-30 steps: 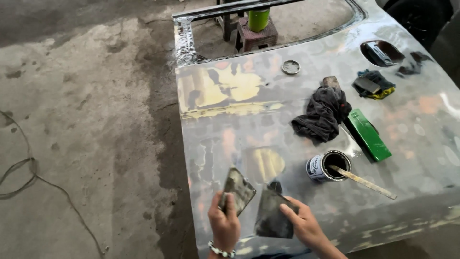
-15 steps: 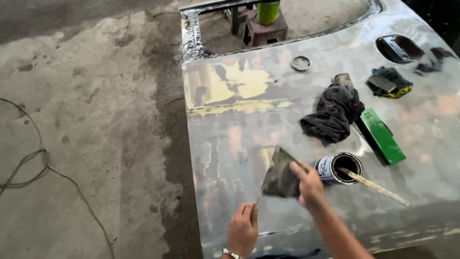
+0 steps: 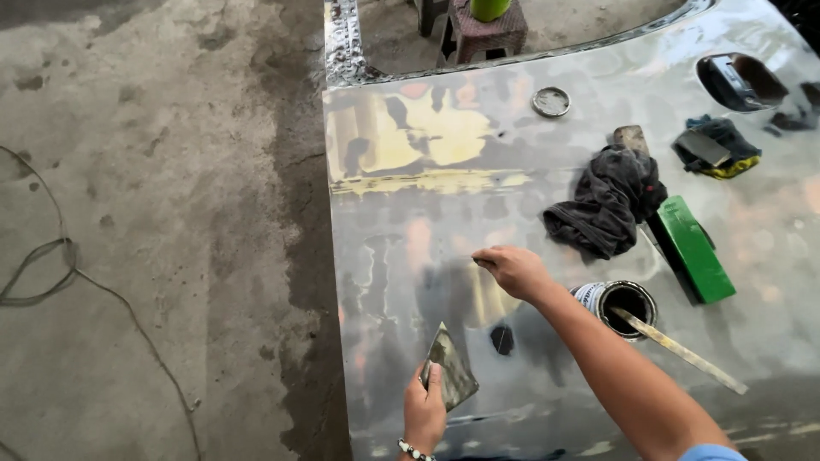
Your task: The person applies a dark body filler to a metallic car hood using a putty knife, spreading it over a specific area. They then wipe the surface with a black cloth and continue to apply and smooth the filler with the putty knife.
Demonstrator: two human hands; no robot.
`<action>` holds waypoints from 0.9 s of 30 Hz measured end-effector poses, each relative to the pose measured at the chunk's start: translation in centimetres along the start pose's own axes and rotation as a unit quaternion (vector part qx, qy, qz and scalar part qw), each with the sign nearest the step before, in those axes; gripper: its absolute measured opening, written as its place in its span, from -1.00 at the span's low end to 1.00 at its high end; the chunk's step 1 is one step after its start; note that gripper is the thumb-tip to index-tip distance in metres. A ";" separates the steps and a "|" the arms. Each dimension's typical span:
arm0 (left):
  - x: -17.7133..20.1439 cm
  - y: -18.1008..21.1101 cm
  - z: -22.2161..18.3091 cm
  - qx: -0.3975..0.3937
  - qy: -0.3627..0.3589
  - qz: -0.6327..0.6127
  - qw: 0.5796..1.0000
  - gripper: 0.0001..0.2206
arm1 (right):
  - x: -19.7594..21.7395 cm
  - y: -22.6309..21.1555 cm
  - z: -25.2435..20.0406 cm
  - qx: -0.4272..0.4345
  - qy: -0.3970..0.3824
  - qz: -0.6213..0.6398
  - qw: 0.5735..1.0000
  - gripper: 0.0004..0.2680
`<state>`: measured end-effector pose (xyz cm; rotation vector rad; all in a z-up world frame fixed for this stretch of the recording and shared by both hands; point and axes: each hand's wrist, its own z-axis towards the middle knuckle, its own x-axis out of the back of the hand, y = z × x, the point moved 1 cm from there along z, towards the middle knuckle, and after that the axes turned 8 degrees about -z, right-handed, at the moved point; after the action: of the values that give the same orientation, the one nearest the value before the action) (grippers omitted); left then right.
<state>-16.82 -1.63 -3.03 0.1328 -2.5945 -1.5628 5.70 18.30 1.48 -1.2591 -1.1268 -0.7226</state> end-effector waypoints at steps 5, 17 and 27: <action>-0.2 -0.4 0.6 -0.062 0.021 -0.032 0.997 -0.66 | -1.8 0.5 2.0 0.084 -0.055 -0.106 0.989 -0.79; -1.1 0.5 3.2 -0.044 0.034 -0.042 0.998 -0.65 | -1.8 0.0 4.2 0.114 -0.122 -0.157 0.973 -0.83; -1.6 -2.3 5.9 0.005 -0.020 -0.146 0.989 -0.69 | -3.0 0.1 4.5 0.073 -0.135 -0.183 0.971 -0.77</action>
<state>-16.03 2.67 -7.84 0.5079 -2.7120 -1.6555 3.65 22.20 -1.64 -1.0554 -1.6341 -0.7364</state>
